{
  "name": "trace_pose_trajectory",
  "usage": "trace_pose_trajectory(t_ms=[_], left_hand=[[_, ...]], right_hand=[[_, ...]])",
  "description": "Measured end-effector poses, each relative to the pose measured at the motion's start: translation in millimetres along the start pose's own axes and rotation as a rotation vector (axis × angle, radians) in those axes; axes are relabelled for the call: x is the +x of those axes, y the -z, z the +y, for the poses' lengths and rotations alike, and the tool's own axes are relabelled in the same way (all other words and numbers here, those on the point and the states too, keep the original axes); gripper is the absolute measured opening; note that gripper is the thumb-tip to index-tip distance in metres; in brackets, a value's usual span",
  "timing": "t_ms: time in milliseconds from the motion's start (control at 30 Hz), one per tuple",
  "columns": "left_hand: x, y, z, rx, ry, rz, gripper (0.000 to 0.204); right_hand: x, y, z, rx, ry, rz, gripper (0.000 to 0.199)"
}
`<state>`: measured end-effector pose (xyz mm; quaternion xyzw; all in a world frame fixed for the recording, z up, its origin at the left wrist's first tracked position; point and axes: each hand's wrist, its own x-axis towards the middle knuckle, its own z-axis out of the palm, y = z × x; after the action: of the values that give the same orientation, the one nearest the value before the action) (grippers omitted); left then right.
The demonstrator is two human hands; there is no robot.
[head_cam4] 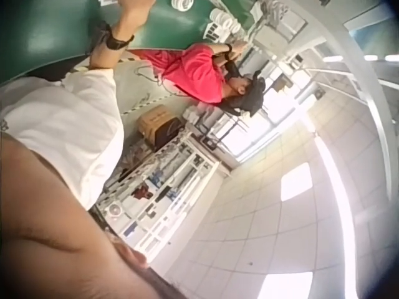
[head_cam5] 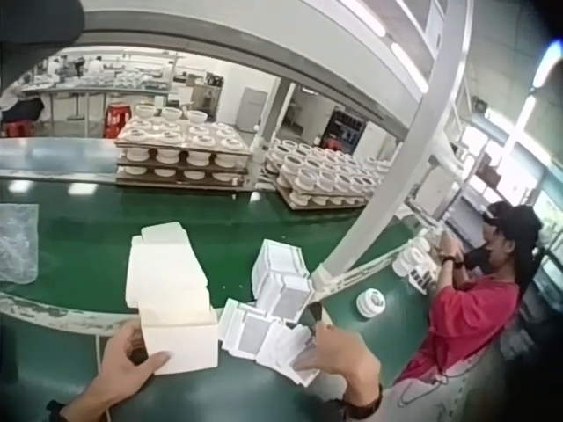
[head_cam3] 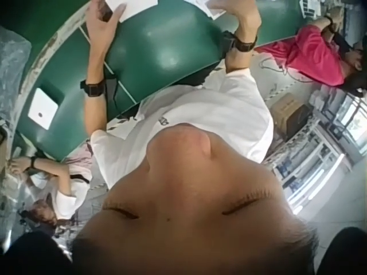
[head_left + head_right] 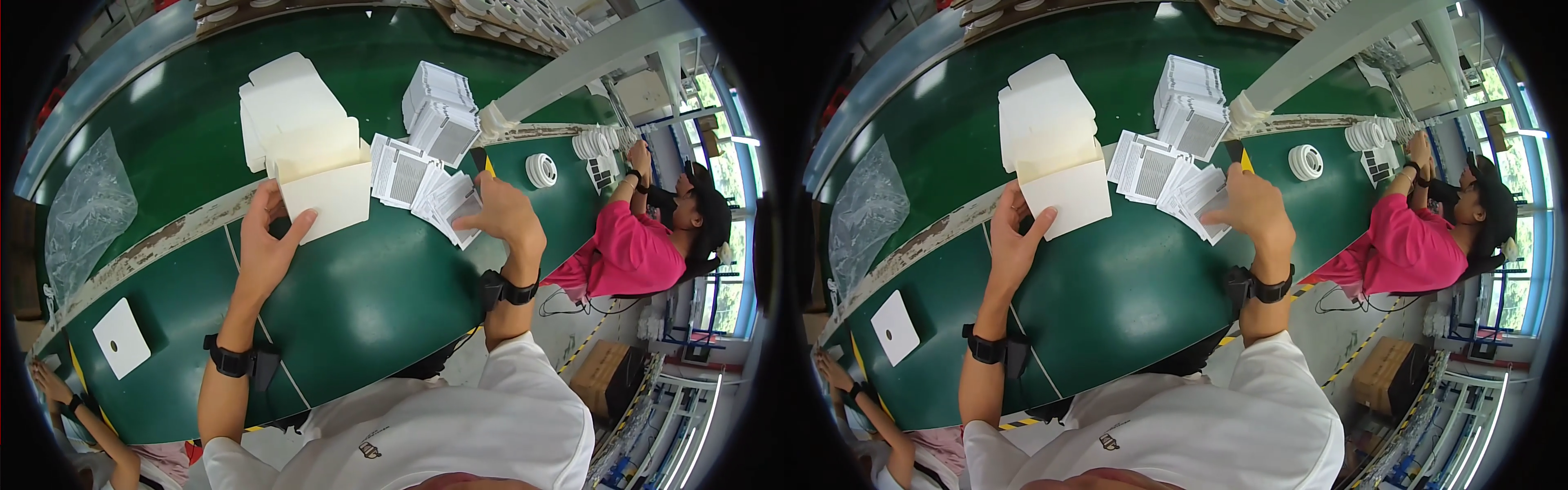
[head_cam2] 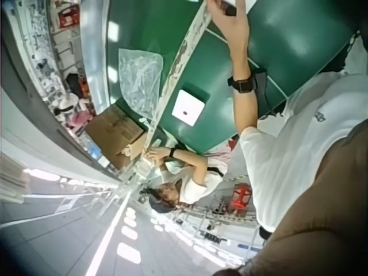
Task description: The person assembles boxes by hand, inserting a paper manual and a white ring into each box before folding the flaps closed and repeating the process.
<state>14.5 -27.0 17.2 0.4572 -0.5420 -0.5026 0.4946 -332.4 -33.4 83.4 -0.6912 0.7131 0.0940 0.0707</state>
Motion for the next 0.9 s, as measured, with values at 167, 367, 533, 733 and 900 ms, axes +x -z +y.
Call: trace_pose_trajectory(t_ms=[167,367,533,733,900], left_hand=[[-3,3,-5,0.021,0.033,-0.006,0.044],[-3,1,-1,0.048,0.030,-0.017,0.045],[-3,1,-2,0.068,0.036,-0.025,0.046],[-3,2,-2,0.068,0.045,-0.031,0.047],[-3,0,1,0.070,0.053,-0.038,0.047]], right_hand=[[10,3,-4,0.043,-0.099,0.027,0.060],[5,3,-4,0.107,-0.029,0.071,0.060],[5,0,-10,0.117,0.010,0.063,0.057],[5,0,-13,0.092,-0.020,0.039,0.049],[5,3,-10,0.161,0.041,0.117,0.043]])
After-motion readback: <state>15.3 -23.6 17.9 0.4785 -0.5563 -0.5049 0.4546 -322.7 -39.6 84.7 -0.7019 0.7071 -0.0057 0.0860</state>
